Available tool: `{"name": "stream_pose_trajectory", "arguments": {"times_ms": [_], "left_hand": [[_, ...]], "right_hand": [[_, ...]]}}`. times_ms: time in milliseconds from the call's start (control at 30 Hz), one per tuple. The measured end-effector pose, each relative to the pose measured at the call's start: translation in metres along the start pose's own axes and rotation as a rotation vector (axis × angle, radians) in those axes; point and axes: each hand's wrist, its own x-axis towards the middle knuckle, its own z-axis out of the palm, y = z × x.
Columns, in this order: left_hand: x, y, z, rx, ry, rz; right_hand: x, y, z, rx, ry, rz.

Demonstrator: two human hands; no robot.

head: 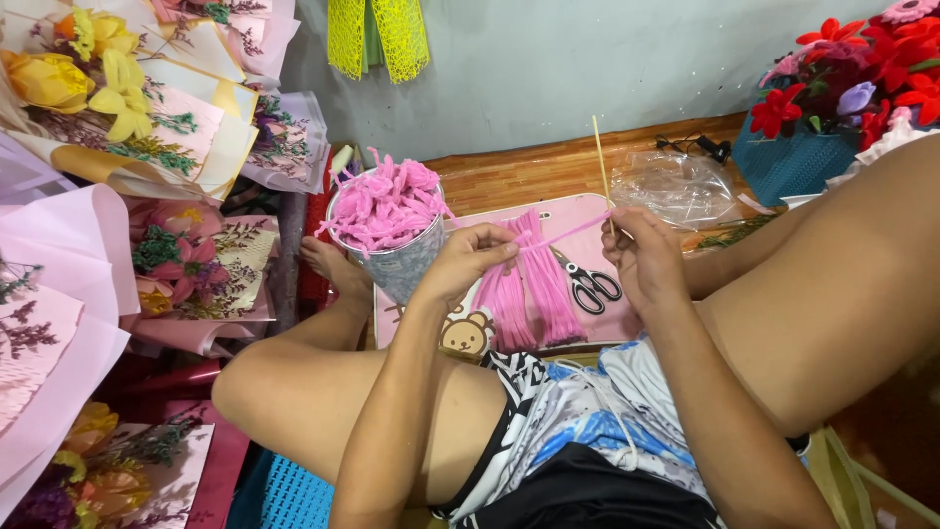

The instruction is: The person wraps pink yarn around a thin wooden stick, repeatedly winding the yarn and placing the finished bundle on a pink tray. The person handles the yarn and stick by hand while seated on the floor.

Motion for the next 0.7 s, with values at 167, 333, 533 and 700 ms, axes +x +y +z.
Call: {"name": "stream_pose_trajectory", "arguments": {"times_ms": [167, 333, 533, 700], "left_hand": [[-0.009, 0.007, 0.003, 0.127, -0.077, -0.102], [-0.007, 0.001, 0.003, 0.231, -0.118, -0.163], [-0.008, 0.003, -0.001, 0.237, -0.059, -0.213], [-0.008, 0.009, -0.003, 0.236, -0.005, -0.229]], "right_hand": [[0.005, 0.001, -0.007, 0.048, 0.016, 0.074], [0.005, 0.002, -0.008, 0.069, 0.019, 0.095], [0.006, 0.000, -0.006, 0.084, 0.018, 0.093], [0.004, -0.001, -0.004, 0.084, -0.006, 0.066]]}}
